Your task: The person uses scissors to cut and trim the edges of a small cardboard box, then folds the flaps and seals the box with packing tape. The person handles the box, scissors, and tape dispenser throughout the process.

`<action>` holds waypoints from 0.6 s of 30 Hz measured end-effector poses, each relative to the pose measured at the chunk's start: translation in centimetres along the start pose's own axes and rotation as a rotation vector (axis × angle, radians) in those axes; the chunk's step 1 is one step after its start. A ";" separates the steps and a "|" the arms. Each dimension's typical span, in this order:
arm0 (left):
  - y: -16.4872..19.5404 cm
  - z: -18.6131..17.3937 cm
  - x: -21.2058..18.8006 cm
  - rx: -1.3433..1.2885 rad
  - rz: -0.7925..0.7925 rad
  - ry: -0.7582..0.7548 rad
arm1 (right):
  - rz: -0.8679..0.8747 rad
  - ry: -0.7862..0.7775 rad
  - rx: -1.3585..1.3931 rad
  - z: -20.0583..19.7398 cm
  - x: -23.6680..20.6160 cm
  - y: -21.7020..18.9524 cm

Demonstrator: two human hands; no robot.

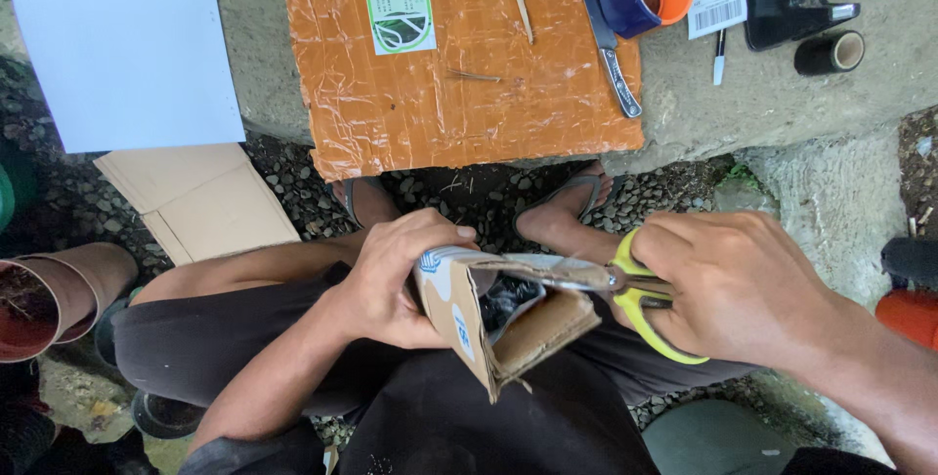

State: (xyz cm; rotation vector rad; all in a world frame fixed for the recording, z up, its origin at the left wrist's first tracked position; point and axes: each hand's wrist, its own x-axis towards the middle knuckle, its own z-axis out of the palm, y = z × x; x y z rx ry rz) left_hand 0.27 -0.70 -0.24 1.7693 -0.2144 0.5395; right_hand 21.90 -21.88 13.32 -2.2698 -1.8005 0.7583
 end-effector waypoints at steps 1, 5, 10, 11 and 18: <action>0.0 0.0 0.0 -0.015 -0.006 -0.019 | -0.013 0.011 0.009 0.0 -0.1 0.0; 0.2 0.2 0.0 -0.047 -0.017 -0.051 | 0.019 -0.017 -0.013 0.4 -0.3 -0.1; -0.1 0.1 0.0 -0.094 -0.028 -0.064 | -0.020 0.021 -0.033 0.2 0.2 -0.2; -0.1 0.0 0.0 -0.102 -0.033 -0.061 | -0.013 0.026 -0.019 -0.1 0.2 -0.3; -0.4 0.3 -0.1 -0.283 -0.096 -0.137 | 0.017 0.018 -0.018 -0.3 0.8 -1.2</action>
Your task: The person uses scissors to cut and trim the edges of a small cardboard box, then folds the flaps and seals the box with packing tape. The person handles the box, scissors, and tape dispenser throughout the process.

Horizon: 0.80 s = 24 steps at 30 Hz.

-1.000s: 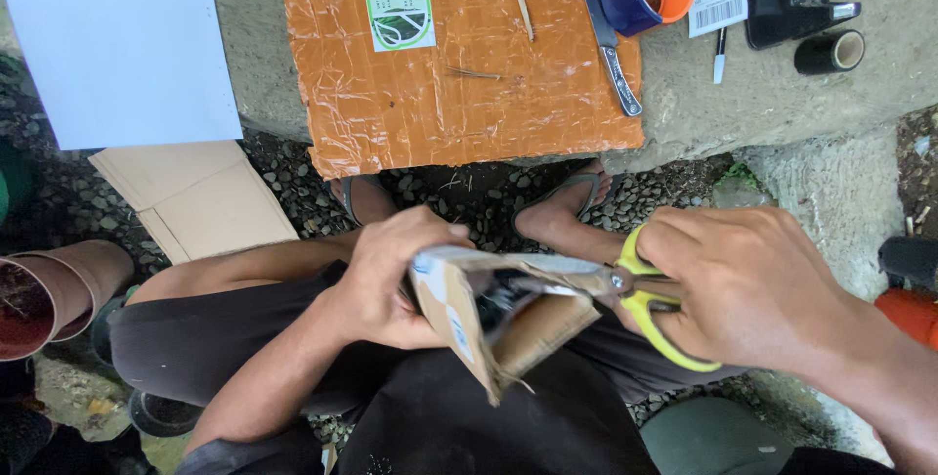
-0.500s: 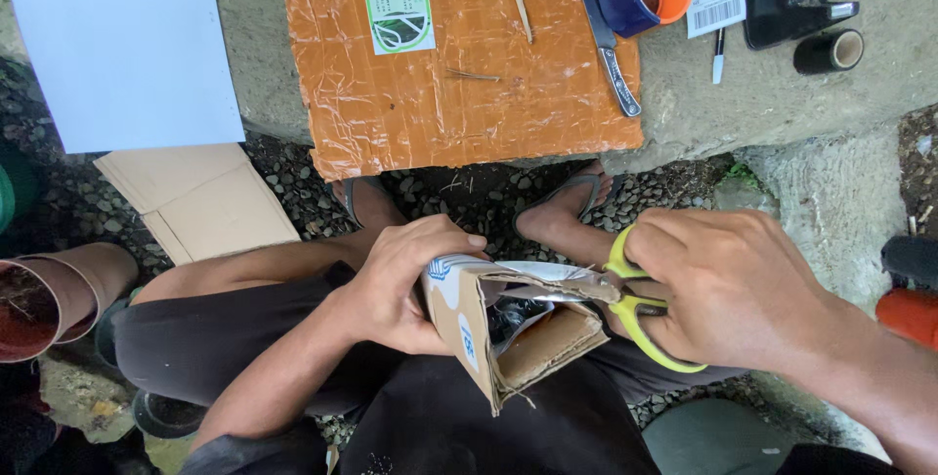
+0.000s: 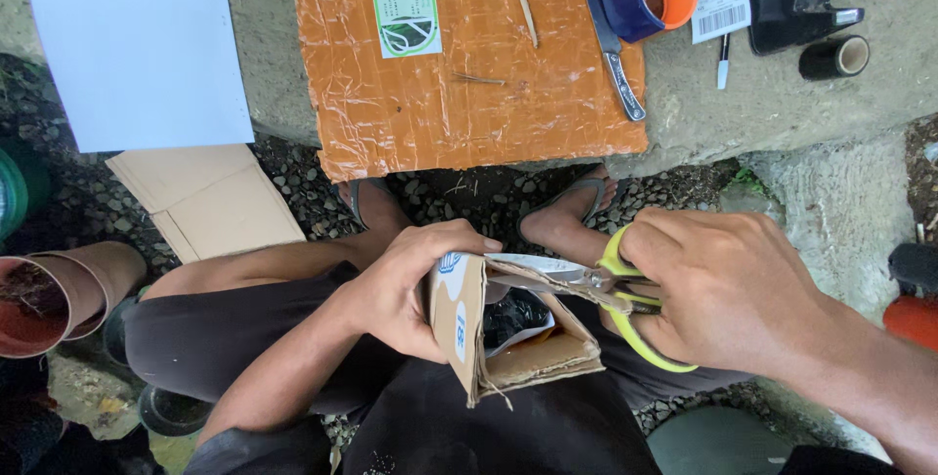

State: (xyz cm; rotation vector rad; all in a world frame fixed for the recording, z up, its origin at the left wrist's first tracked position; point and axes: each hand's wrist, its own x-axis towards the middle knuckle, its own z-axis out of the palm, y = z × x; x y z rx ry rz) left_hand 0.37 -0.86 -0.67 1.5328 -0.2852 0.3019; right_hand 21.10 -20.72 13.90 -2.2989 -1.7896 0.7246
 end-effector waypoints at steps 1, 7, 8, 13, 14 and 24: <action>-0.1 0.0 -0.1 -0.027 -0.005 -0.010 | 0.028 -0.048 -0.002 0.2 0.0 0.0; -1.4 0.3 -1.4 -0.171 -0.054 -0.044 | -0.005 0.002 -0.001 0.8 -0.5 0.4; -1.6 0.4 -1.7 -0.192 -0.072 -0.044 | 0.011 -0.023 -0.005 0.9 -0.5 0.5; -2.4 0.8 -2.7 -0.191 -0.111 -0.029 | 0.012 0.004 0.001 0.5 -0.3 0.4; -2.5 0.8 -2.8 -0.178 -0.113 -0.031 | 0.023 -0.013 -0.006 0.3 -0.2 0.4; -2.6 0.8 -3.1 -0.180 -0.165 -0.049 | 0.028 -0.050 0.055 0.8 0.4 0.9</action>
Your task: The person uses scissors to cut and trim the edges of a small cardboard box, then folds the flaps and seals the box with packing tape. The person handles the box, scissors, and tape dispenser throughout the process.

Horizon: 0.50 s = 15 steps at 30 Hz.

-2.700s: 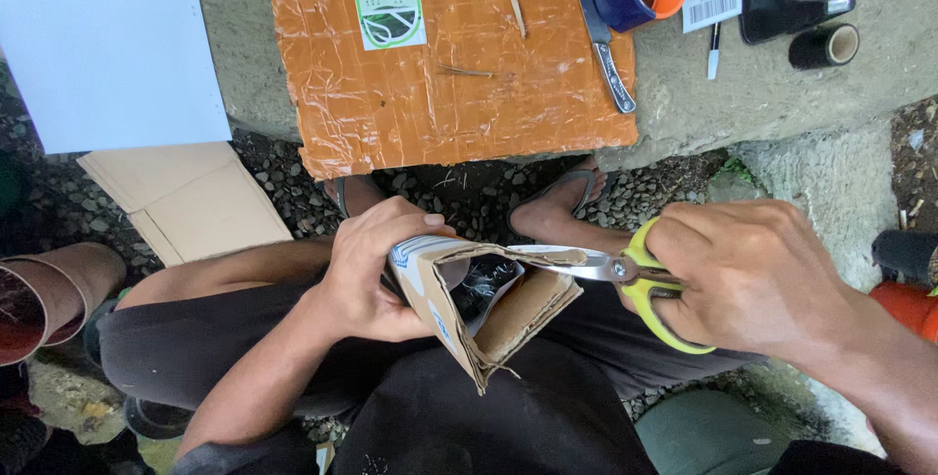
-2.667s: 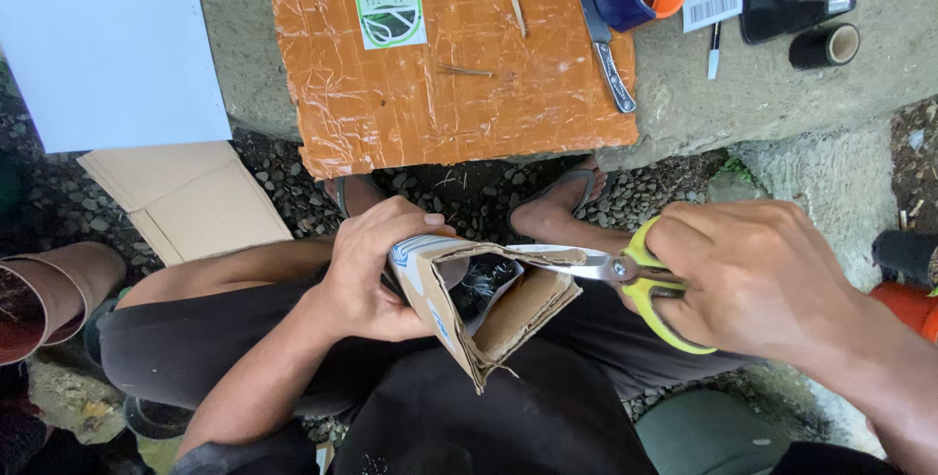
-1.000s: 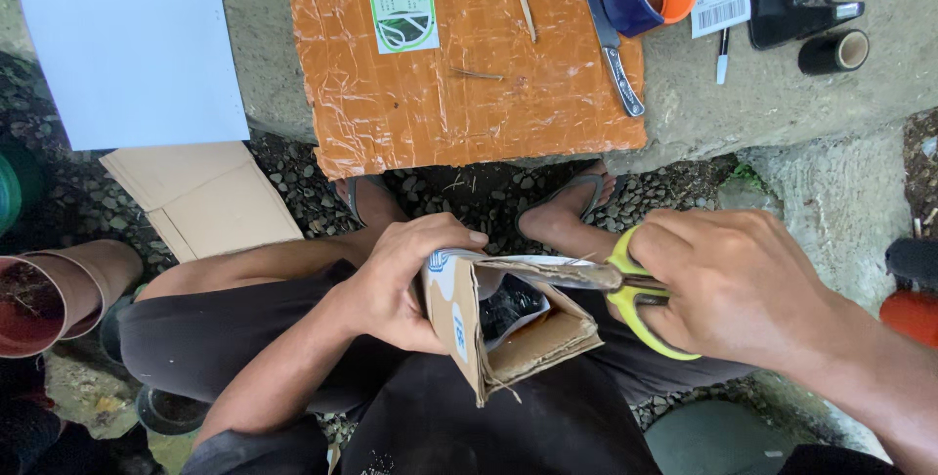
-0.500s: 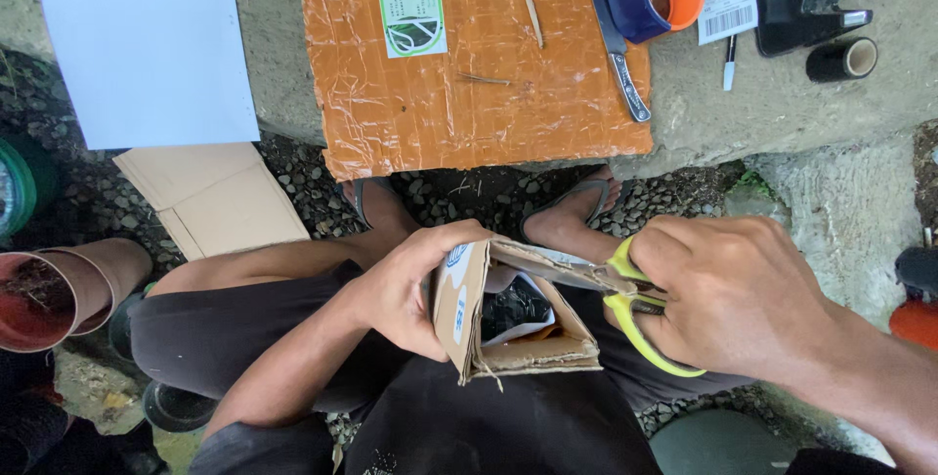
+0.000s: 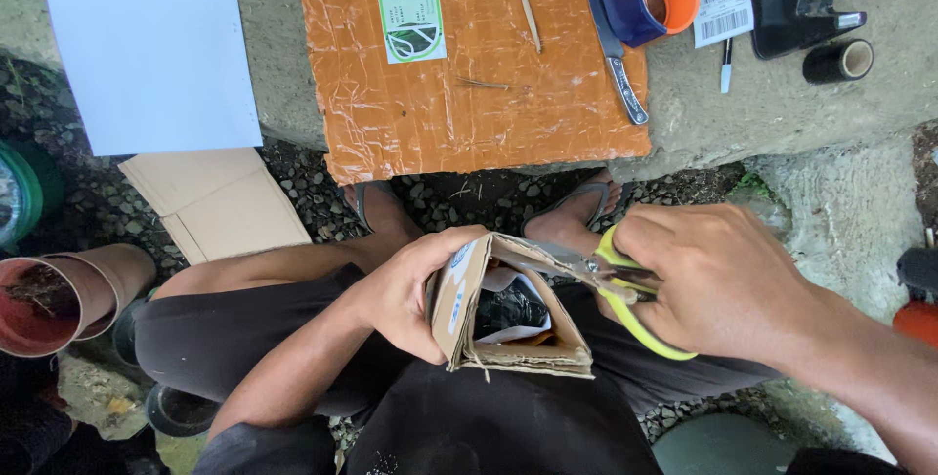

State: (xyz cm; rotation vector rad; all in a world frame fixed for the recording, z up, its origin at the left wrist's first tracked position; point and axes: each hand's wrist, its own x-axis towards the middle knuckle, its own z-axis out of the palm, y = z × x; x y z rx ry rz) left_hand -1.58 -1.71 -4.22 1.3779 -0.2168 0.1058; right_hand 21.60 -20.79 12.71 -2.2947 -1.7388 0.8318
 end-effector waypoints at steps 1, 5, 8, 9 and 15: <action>0.1 0.0 0.0 0.004 -0.006 -0.002 | 0.001 -0.024 -0.005 0.3 -0.1 0.3; 0.9 -0.2 0.7 -0.055 -0.027 -0.043 | -0.024 -0.034 -0.043 1.3 0.0 1.9; 1.8 -0.4 1.0 -0.094 -0.055 -0.065 | -0.084 0.083 -0.006 1.2 0.3 2.4; 2.0 -0.5 1.0 -0.096 -0.064 -0.064 | -0.110 0.132 0.017 1.0 0.4 2.5; 1.5 -0.9 -0.2 -0.428 -0.296 -0.026 | 0.098 -0.051 0.105 -0.4 1.2 1.9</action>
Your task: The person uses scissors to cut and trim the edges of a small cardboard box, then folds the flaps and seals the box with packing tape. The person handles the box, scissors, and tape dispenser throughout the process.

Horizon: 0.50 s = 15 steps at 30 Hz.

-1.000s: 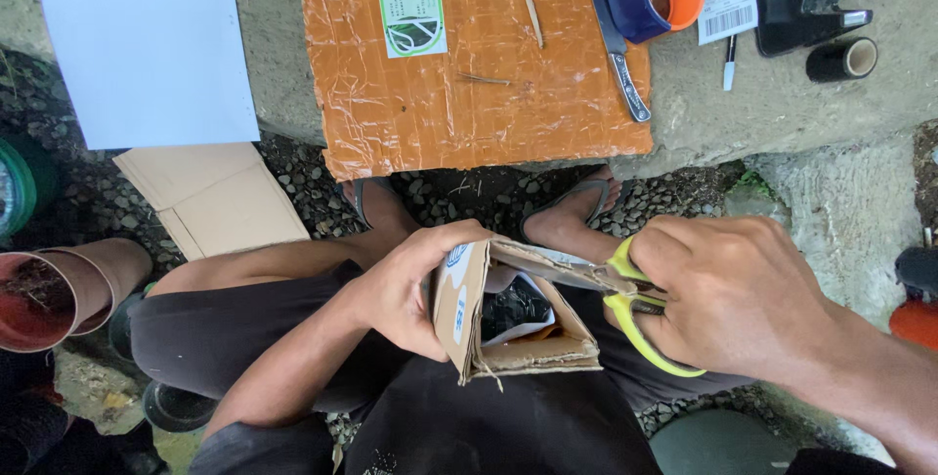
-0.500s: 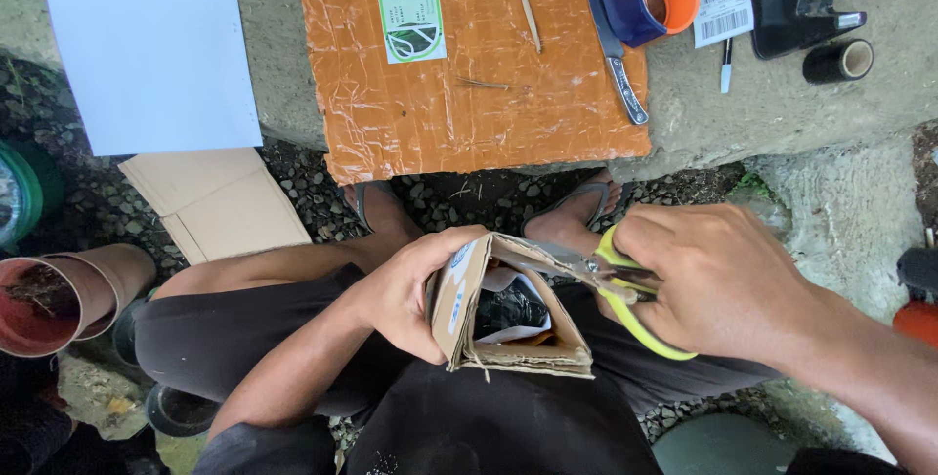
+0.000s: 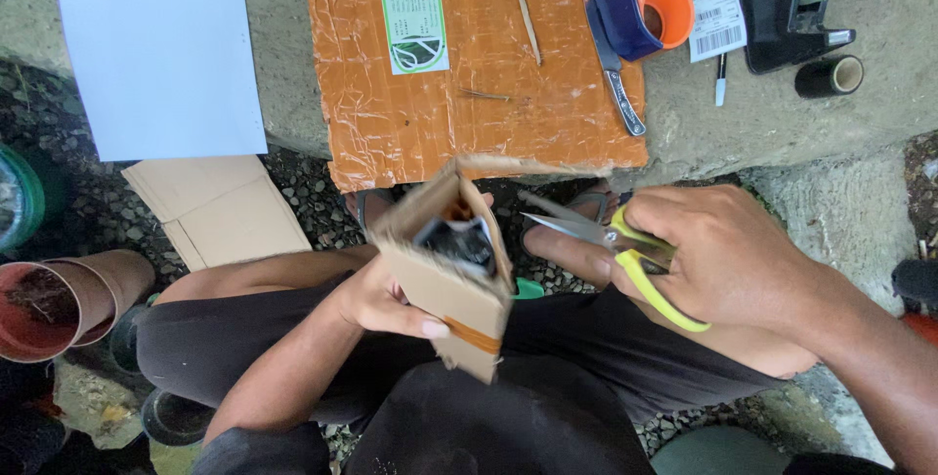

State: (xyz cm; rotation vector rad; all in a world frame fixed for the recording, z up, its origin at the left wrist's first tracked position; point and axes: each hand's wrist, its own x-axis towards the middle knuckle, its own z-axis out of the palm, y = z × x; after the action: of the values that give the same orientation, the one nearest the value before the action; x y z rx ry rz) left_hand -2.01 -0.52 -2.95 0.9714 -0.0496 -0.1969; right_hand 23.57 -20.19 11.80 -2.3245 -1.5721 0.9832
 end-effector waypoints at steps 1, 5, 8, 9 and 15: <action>-0.3 -0.2 -0.2 -0.129 -0.014 0.000 | 0.017 -0.020 0.000 0.0 0.1 -0.1; -1.1 -0.2 -0.2 -0.434 -0.033 0.002 | -0.047 -0.019 0.026 0.3 0.6 -0.1; -1.1 0.4 0.3 -0.471 -0.015 -0.034 | -0.018 -0.064 0.039 0.8 1.1 0.1; -0.9 0.6 0.6 -0.478 -0.009 -0.054 | 0.023 -0.097 0.039 1.0 1.3 0.2; 0.6 1.8 2.1 -0.540 -0.111 -0.039 | 0.063 0.010 0.031 2.3 0.7 0.7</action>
State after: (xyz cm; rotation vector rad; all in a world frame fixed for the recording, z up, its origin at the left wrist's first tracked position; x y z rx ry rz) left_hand -0.07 -2.09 -1.56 0.4314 0.0220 -0.3125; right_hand 22.92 -20.37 9.42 -2.3680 -1.4773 1.0011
